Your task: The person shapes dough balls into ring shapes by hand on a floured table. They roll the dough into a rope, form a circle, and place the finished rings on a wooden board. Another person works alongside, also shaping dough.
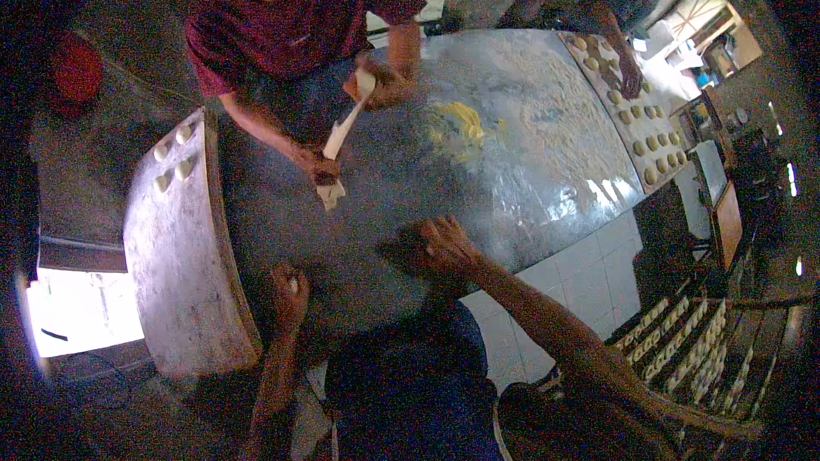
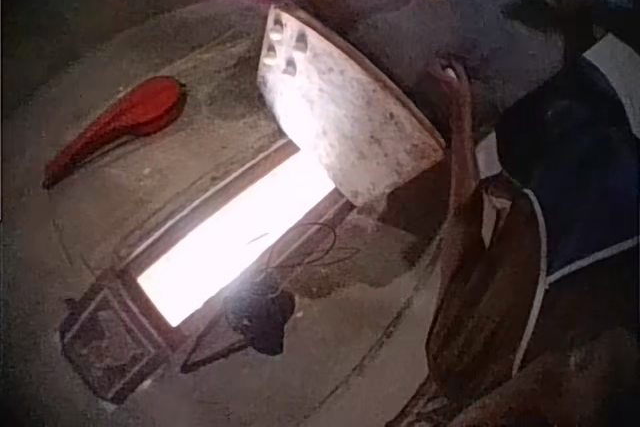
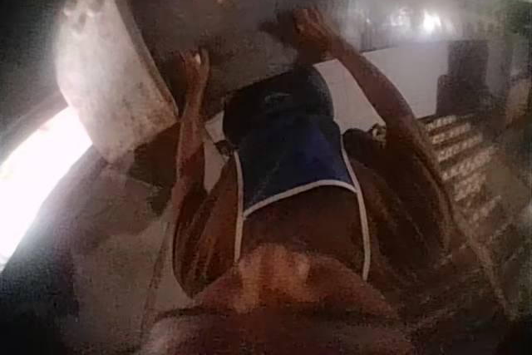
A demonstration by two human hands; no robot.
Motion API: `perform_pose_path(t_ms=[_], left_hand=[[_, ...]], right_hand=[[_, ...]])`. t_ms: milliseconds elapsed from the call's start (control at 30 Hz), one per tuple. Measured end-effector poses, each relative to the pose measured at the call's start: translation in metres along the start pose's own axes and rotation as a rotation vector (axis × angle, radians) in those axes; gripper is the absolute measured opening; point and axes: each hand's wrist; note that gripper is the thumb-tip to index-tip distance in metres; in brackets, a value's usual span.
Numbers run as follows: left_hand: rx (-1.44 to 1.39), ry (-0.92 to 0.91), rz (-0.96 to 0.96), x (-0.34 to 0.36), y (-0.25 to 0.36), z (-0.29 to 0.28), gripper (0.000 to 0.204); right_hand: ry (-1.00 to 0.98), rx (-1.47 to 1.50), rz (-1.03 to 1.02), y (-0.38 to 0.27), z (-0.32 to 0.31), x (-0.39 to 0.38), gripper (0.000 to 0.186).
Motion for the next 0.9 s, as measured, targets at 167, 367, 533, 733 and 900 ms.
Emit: perform_pose_path(t_ms=[167, 367, 533, 733, 900], left_hand=[[-0.179, -0.038, -0.085, -0.066, 0.008, 0.033, 0.025], [0.019, -0.006, -0.213, -0.003, 0.038, 0.004, 0.022], [-0.014, 0.031, 0.034, -0.071, 0.023, 0.016, 0.018], [0.013, -0.161, -0.32, -0.043, 0.045, -0.017, 0.031], [-0.095, -0.393, -0.199, -0.027, 0.071, -0.075, 0.053]], right_hand=[[0.14, 0.04, 0.089, -0.038, 0.035, -0.004, 0.024], [0.337, -0.068, 0.219, 0.006, -0.014, 0.017, 0.023], [0.35, 0.01, 0.123, -0.022, 0.043, -0.016, 0.02], [0.542, 0.022, 0.203, -0.041, -0.012, -0.004, 0.015], [0.118, -0.101, 0.238, 0.016, 0.025, -0.054, 0.019]])
Point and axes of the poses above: each hand's wrist, its own x-axis towards the middle knuckle, its own z-axis out of the palm, y = z × x, and after that the axes turned 4 degrees about -x, right-handed
